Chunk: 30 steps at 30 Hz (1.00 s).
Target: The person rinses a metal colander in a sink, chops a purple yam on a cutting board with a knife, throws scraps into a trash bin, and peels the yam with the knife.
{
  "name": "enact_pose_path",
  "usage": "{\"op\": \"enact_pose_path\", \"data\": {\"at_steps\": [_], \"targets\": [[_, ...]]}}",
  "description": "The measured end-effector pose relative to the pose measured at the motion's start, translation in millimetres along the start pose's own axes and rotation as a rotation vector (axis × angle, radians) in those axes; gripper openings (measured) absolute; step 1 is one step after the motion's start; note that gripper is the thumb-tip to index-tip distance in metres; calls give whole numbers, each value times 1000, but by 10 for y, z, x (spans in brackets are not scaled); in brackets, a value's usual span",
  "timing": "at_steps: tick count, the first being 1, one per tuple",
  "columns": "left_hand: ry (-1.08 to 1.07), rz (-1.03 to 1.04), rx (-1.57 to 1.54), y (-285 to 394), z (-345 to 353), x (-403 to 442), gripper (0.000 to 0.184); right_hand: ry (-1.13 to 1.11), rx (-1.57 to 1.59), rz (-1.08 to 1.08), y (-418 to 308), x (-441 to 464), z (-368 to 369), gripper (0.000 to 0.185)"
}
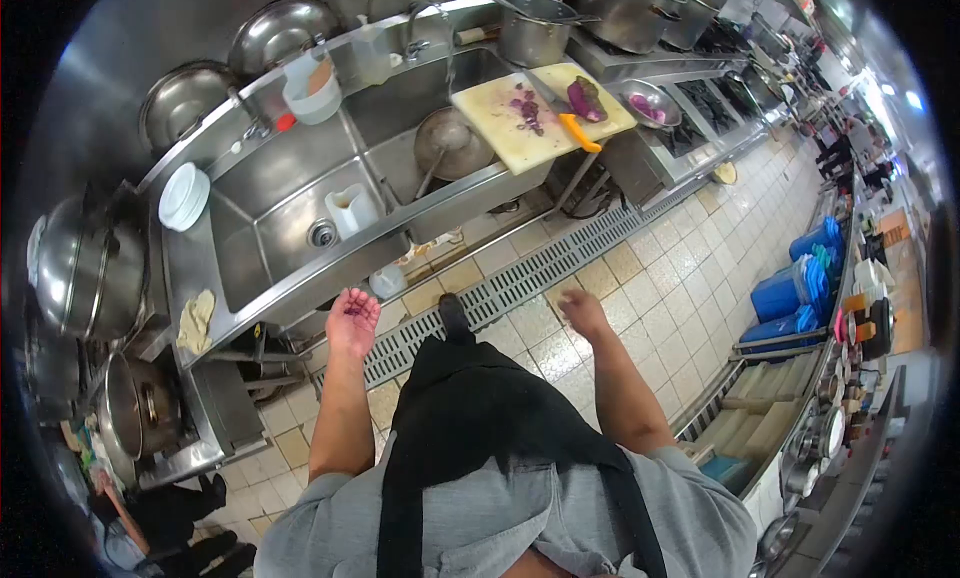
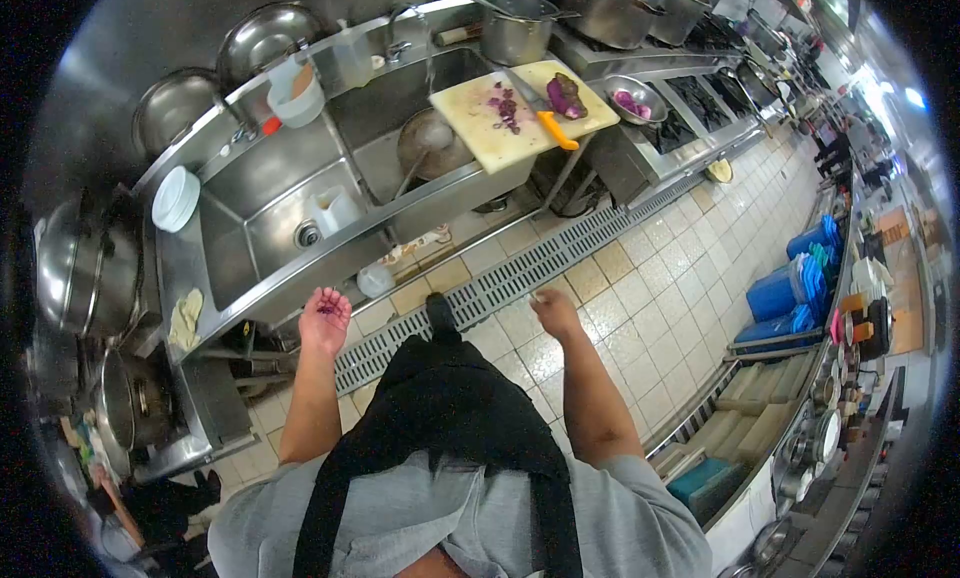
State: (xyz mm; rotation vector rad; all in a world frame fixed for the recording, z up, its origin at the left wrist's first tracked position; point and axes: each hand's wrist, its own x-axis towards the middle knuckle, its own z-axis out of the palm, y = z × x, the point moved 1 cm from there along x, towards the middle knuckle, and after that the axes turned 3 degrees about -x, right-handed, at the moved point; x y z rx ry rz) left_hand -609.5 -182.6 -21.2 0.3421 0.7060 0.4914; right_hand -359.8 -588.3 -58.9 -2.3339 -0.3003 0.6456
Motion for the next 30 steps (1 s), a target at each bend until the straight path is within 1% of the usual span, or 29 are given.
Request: {"op": "enact_pose_path", "data": {"at_steps": [2,4,5,6,7,8,10,11,14,19,21,23,25,26,27,29,30], "targets": [[-19,-16,9,-50,145,176,21,58,77,-113,-568,227,-193,42],[-39,-30,16,-100,351,387,21,128,-11,-188,-921,552,-385,39],[-19,-38,7,-138,467,488,20,137,-11,-180,-1074,704,-482,39],[4,-47,-4,-183,574,589,19,196,-13,-204,-1221,842,-588,39],[-1,-56,-5,-230,688,723,19,255,-18,-233,-1334,985,-716,38],[-24,-57,7,-277,799,865,19,260,-24,-228,-1394,1119,-837,38],[-65,-64,29,-350,1061,1123,18,419,-163,-313,-1497,1357,-1027,38],[-66,-70,37,-368,1198,1280,18,423,-158,-304,-1541,1475,-1093,38],[-84,-117,93,-518,1625,1729,18,473,-291,-297,-1637,1783,-1304,40],[-167,-130,138,-557,2327,2240,18,453,-337,-197,-1751,2177,-1425,41],[-210,-140,124,-658,2475,2367,17,434,-469,-277,-1684,2421,-1404,41],[-214,-142,109,-764,2498,2509,18,427,-513,-271,-1674,2599,-1400,42],[-152,-62,66,-823,2532,2556,18,331,-662,-223,-1745,2755,-1431,44],[-133,-41,46,-848,2524,2581,17,267,-688,-189,-1750,2863,-1432,49],[-124,-38,48,-856,2503,2589,17,259,-686,-191,-1703,2955,-1409,49],[-97,6,2,-865,2448,2604,17,358,-685,-298,-1625,3123,-1354,51],[-64,36,4,-860,2475,2549,17,285,-648,-233,-1674,3134,-1391,51]]}}
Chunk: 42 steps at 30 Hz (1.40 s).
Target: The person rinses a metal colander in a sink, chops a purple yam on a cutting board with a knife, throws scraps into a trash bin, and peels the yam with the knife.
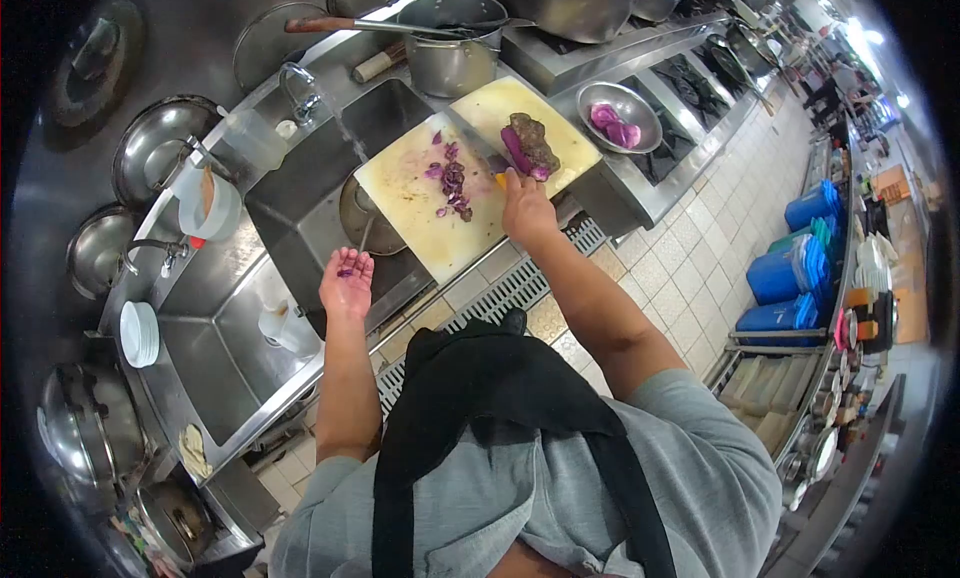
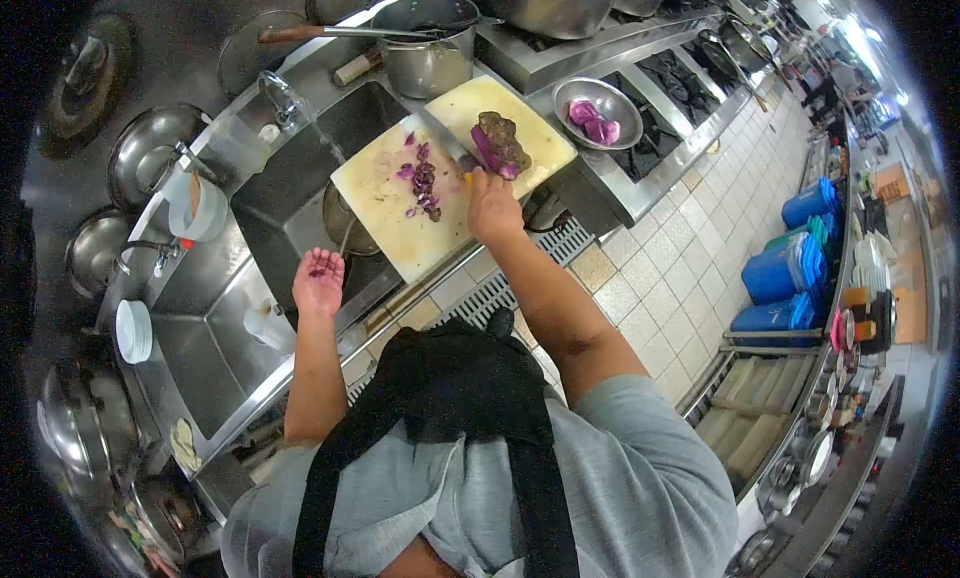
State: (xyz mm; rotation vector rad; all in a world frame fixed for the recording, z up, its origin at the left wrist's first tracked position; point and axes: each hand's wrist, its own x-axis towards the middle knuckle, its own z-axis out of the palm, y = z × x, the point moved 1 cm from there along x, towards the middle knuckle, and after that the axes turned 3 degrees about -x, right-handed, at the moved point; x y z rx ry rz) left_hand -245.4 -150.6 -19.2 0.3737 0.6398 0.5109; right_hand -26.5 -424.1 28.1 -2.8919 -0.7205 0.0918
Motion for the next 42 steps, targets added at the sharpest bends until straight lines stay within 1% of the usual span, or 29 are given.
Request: {"op": "enact_pose_path", "data": {"at_steps": [1,3,7,9,10,11,12,14,16,17,19,20,21,23,25,27,29,30,31,33,35,38,42], "targets": [[16,9,-2,-9,-16,-6,17,-12,4,-14,-2,14,-35,51],[15,62,-10,0,-90,-9,17,55,102,40,11,19,-93,54],[56,100,-35,-95,-99,15,20,-59,178,6,134,157,-231,49],[70,106,-45,-177,-73,94,21,24,163,-182,227,196,-182,41],[47,113,-47,-225,-41,144,21,-8,151,-233,249,149,-265,39],[25,119,-48,-269,-14,197,21,-17,152,-242,274,96,-322,39],[13,120,-46,-307,5,258,28,-28,160,-282,296,34,-371,39],[38,129,-28,-397,148,348,30,-51,168,-328,363,-93,-543,39],[62,137,-8,-469,234,430,32,-180,154,-357,429,-208,-693,44],[61,140,-23,-498,264,467,33,-189,155,-362,532,-239,-626,44],[68,143,-38,-558,317,521,34,-15,433,-431,751,-291,-437,48],[43,181,-34,-590,350,542,36,27,560,-417,836,-336,-357,45],[17,219,-30,-617,380,566,38,20,558,-419,823,-399,-386,45],[-1,229,-59,-661,421,610,41,-403,1084,274,814,-553,-423,42],[-78,278,-91,-699,423,669,43,-382,1126,319,756,-689,-317,40],[-91,293,-88,-735,457,699,43,-373,1205,409,689,-780,-244,40],[-38,274,-18,-750,515,691,40,-360,1258,412,595,-811,-171,41],[-114,328,-17,-779,486,729,39,-385,1227,401,506,-804,-179,41],[-112,324,-17,-812,445,760,39,-407,1197,391,413,-798,-194,41],[3,290,-45,-911,422,778,41,-422,1179,378,220,-809,-192,38],[3,271,-92,-979,465,769,43,-407,1114,309,61,-806,-150,37],[6,325,-101,-998,575,698,48,-444,1116,295,-161,-802,-135,39],[-13,312,-166,-1032,545,762,43,-486,1084,224,-461,-806,-103,41]]}}
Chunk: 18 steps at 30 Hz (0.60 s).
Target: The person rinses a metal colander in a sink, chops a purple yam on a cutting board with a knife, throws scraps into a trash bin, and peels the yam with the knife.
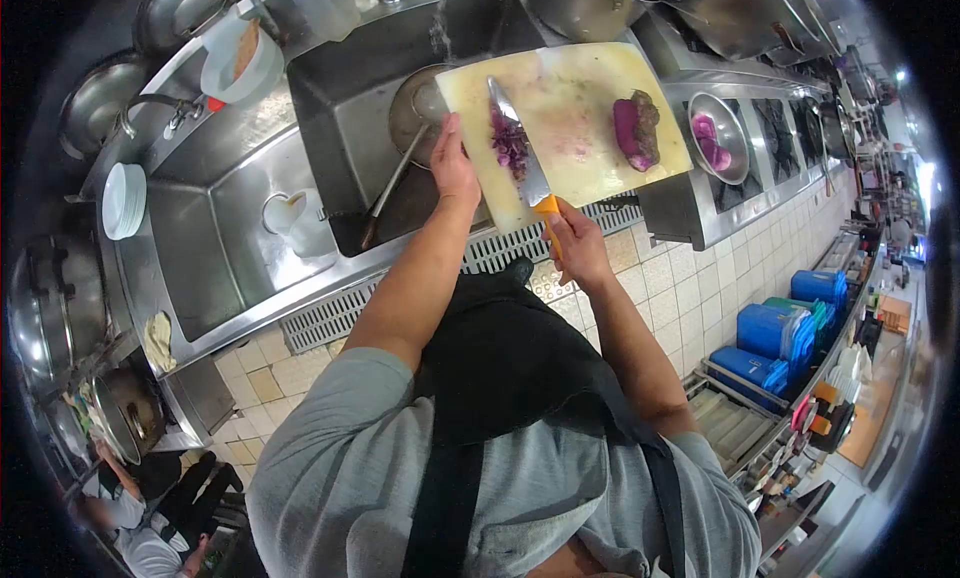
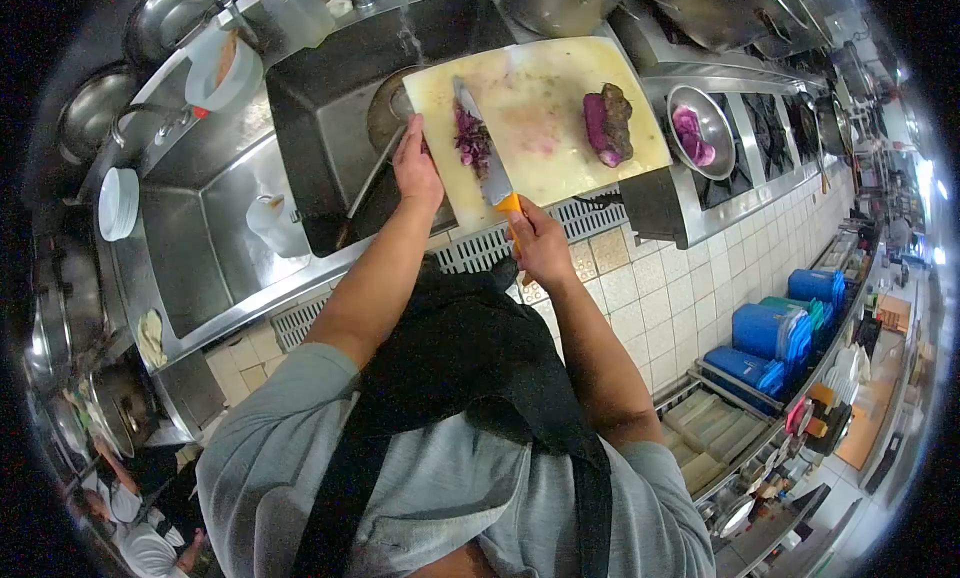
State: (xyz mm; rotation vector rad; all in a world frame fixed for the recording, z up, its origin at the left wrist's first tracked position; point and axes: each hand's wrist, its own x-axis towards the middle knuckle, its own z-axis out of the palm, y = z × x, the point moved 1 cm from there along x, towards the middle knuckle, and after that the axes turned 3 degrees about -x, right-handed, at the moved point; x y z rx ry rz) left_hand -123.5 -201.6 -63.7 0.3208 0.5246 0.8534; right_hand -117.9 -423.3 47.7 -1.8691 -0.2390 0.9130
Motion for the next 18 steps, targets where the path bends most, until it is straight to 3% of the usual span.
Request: {"op": "enact_pose_path", "data": {"at_steps": [3,6,8,9,11,12,13,15,16,18], "targets": [[-47,66,61,-70,-70,42,41,-9,-21,-25,-102,-17,206,41],[41,76,129,97,204,-136,43,-17,-145,-11,-157,-1,406,43],[86,142,249,131,203,-126,47,27,-374,-247,-16,69,575,43],[87,143,246,86,60,10,47,26,-377,-248,-53,40,639,43],[77,131,206,-63,-290,334,43,111,-649,-615,-271,-113,754,45],[132,76,83,61,-170,281,29,64,-610,-443,-446,-227,804,47],[134,87,78,267,-109,252,29,56,-614,-452,-609,-358,871,47],[141,-112,-342,579,14,200,35,22,-792,-429,-763,-586,894,48],[230,-121,-349,731,61,186,40,26,-837,-443,-741,-671,909,50],[206,-110,-392,1018,35,174,40,-21,-889,-455,-882,-902,895,49]]}}
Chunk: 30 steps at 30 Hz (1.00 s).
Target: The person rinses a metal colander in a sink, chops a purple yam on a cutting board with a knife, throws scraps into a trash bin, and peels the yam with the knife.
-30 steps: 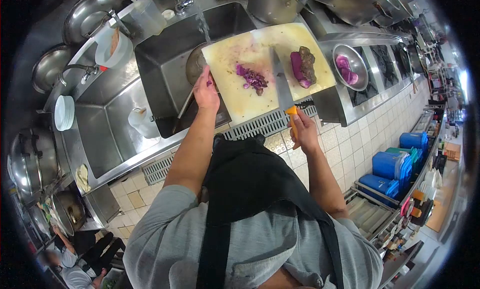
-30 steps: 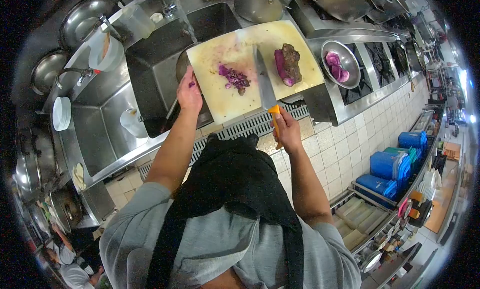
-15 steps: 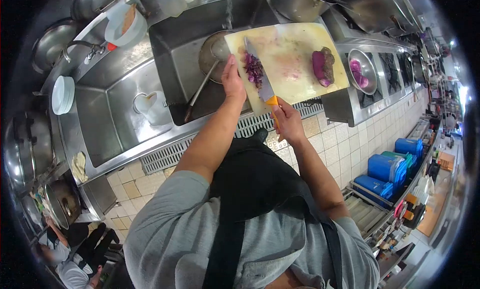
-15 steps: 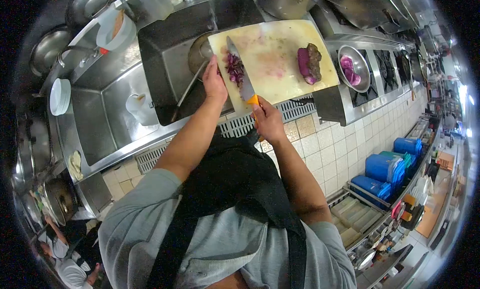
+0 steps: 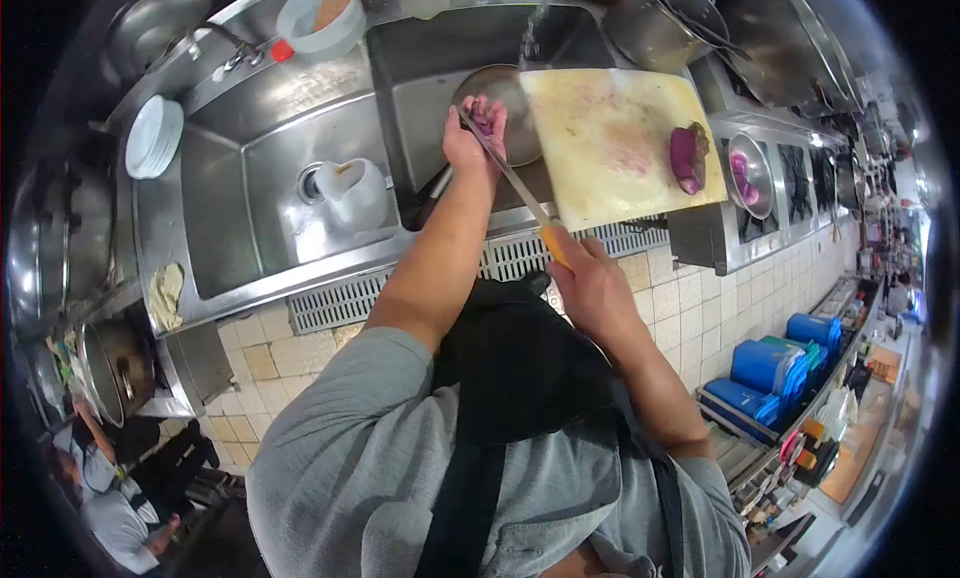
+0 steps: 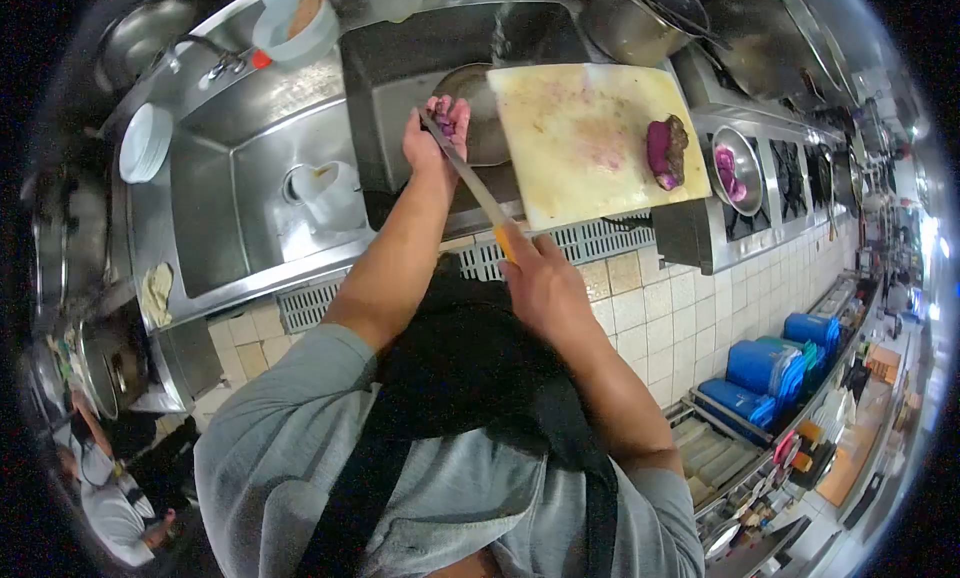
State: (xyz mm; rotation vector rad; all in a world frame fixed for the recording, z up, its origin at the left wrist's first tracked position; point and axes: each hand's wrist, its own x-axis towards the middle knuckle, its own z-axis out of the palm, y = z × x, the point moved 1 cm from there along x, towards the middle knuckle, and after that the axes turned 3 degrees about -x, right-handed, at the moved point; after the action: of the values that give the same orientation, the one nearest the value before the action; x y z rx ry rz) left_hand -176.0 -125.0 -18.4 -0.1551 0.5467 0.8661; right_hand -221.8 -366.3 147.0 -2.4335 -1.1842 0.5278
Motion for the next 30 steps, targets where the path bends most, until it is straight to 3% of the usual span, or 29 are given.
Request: {"op": "enact_pose_path", "data": {"at_steps": [2,5,10,14,17,23,26,30], "targets": [[-116,-7,-45,333,-84,34,39,-54,-43,-52,-113,-144,-179,48],[-68,60,-99,864,-106,-138,37,-2,306,-188,-60,-297,-288,41],[-123,184,-238,1800,-612,-752,30,-111,624,151,25,-204,-191,44],[14,313,-135,2406,-1109,-1486,30,-186,707,24,120,26,169,45],[134,414,-166,2794,-1460,-2019,28,-237,760,62,166,32,372,45],[90,689,-414,3864,-2064,-2931,32,-289,721,72,-241,25,628,46],[46,895,-450,4668,-2470,-3489,30,-290,611,-2,-521,157,773,46],[-35,1231,-574,5852,-3329,-4702,27,-219,640,52,-1161,276,1041,44]]}}
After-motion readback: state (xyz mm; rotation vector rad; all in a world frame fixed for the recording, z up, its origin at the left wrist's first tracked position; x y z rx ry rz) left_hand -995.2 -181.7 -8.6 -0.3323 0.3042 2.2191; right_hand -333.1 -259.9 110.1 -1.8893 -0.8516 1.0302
